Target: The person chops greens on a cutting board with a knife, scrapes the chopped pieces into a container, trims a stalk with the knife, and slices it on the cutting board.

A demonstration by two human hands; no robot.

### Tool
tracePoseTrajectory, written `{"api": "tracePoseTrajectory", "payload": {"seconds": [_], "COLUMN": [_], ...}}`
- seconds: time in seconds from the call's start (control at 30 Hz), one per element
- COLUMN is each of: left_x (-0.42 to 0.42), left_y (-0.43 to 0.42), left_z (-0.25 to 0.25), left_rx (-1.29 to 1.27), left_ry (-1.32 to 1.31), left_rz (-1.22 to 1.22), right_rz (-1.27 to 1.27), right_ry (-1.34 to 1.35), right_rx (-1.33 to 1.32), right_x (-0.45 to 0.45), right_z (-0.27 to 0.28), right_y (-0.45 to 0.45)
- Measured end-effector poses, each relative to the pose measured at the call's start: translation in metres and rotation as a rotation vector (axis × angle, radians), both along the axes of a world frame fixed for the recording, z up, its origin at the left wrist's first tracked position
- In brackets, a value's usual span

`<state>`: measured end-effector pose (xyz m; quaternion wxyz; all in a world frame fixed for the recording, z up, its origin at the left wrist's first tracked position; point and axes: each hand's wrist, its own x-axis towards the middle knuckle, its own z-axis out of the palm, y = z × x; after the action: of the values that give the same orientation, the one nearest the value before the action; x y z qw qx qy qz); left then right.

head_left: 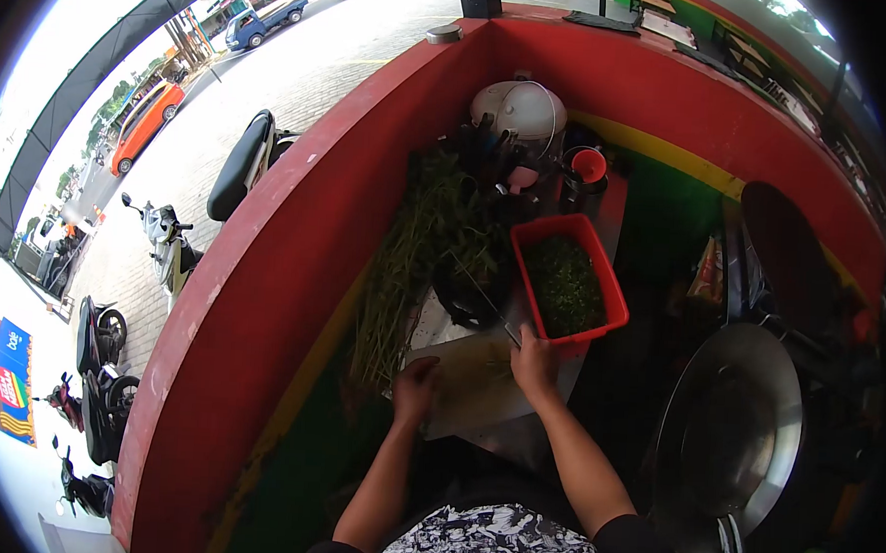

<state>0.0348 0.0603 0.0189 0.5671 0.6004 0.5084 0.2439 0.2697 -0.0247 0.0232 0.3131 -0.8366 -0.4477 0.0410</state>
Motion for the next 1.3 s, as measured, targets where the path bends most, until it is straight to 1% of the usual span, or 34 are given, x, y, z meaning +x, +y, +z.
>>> {"api": "tracePoseTrajectory", "payload": {"seconds": [0.03,0.07,0.1,0.13,0.17,0.23,0.27,0.3,0.33,0.37,0.43,0.47,0.53,0.6,0.67,0.73,0.8,0.83,0.9,0.93,0.97,1.0,1.03,1.07,1.1,1.2,1.23,1.27,1.3], "left_x": [-0.006,-0.008,-0.005,-0.003,-0.003,-0.001,0.001,0.003,0.005,0.007,0.009,0.011,0.011,0.012,0.014,0.017,0.022,0.024,0.027,0.026,0.027,0.028,0.025,0.022,0.021,0.006,0.002,-0.002,-0.006], "left_y": [0.006,0.014,0.018,0.018,0.017,0.011,0.008,0.005,0.002,-0.001,-0.008,-0.010,-0.014,-0.018,-0.021,-0.026,-0.029,-0.028,-0.025,-0.027,-0.023,-0.018,-0.016,-0.012,-0.009,0.000,0.000,0.000,0.001], "left_z": [-0.014,-0.028,-0.024,-0.022,-0.019,-0.010,-0.006,-0.005,-0.005,-0.005,-0.012,-0.018,-0.025,-0.027,-0.025,-0.022,-0.023,-0.025,-0.029,-0.031,-0.030,-0.030,-0.030,-0.032,-0.029,-0.020,-0.017,-0.015,-0.014], "left_rx": [0.001,-0.028,-0.056,-0.052,-0.084,-0.117,-0.183,-0.250,-0.253,-0.275,-0.300,-0.262,-0.225,-0.266,-0.265,-0.266,-0.199,-0.204,-0.081,-0.084,-0.001,0.082,0.083,0.137,0.191,0.209,0.200,0.119,0.042], "left_ry": [0.000,-0.090,-0.179,-0.180,-0.217,-0.250,-0.274,-0.298,-0.296,-0.300,-0.301,-0.271,-0.239,-0.252,-0.255,-0.258,-0.272,-0.274,-0.229,-0.230,-0.160,-0.086,-0.086,-0.056,-0.028,0.038,0.041,-0.024,-0.090], "left_rz": [0.001,0.020,0.036,0.033,0.018,0.005,0.011,0.015,0.012,0.015,0.017,0.020,0.017,0.094,0.072,0.056,0.011,0.013,-0.031,-0.030,-0.057,-0.084,-0.088,-0.071,-0.052,-0.020,-0.017,0.048,0.114], "right_rz": [0.012,0.012,0.052,0.090,0.088,0.071,0.070,0.110,0.148,0.144,0.219,0.200,0.189,0.180,0.182,0.161,0.143,0.166,0.188,0.238,0.288,0.287,0.304,0.319,0.317,0.268,0.223,0.178,0.181], "right_ry": [0.020,0.017,0.044,0.074,0.073,0.025,0.027,0.267,0.506,0.506,0.689,0.600,0.611,0.619,0.730,0.717,0.702,0.647,0.593,0.542,0.482,0.475,0.300,0.123,0.119,0.126,0.185,0.247,0.252], "right_rx": [0.000,0.004,-0.054,-0.113,-0.110,0.068,0.068,0.102,0.136,0.135,0.200,0.162,0.151,0.139,0.147,0.134,0.119,0.135,0.147,0.128,0.121,0.130,0.084,0.036,0.035,-0.028,-0.012,-0.001,-0.011], "right_x": [0.003,0.004,0.003,0.002,-0.001,-0.012,-0.017,-0.026,-0.034,-0.041,-0.057,-0.063,-0.070,-0.070,-0.069,-0.066,-0.059,-0.055,-0.047,-0.044,-0.036,-0.030,-0.027,-0.022,-0.015,0.001,0.005,0.006,0.006], "right_z": [0.000,0.001,0.003,0.005,0.001,-0.008,-0.013,-0.010,-0.006,-0.003,-0.002,-0.012,-0.012,-0.018,-0.029,-0.033,-0.031,-0.028,-0.022,-0.020,-0.014,-0.007,-0.001,0.005,0.009,0.016,0.018,0.018,0.018], "right_y": [0.001,0.001,0.000,-0.001,-0.002,-0.005,-0.006,-0.007,-0.008,-0.007,-0.007,-0.006,-0.006,-0.007,-0.005,-0.005,-0.004,-0.004,-0.005,-0.007,-0.002,0.003,0.001,0.001,0.002,0.009,0.010,0.010,0.010]}}
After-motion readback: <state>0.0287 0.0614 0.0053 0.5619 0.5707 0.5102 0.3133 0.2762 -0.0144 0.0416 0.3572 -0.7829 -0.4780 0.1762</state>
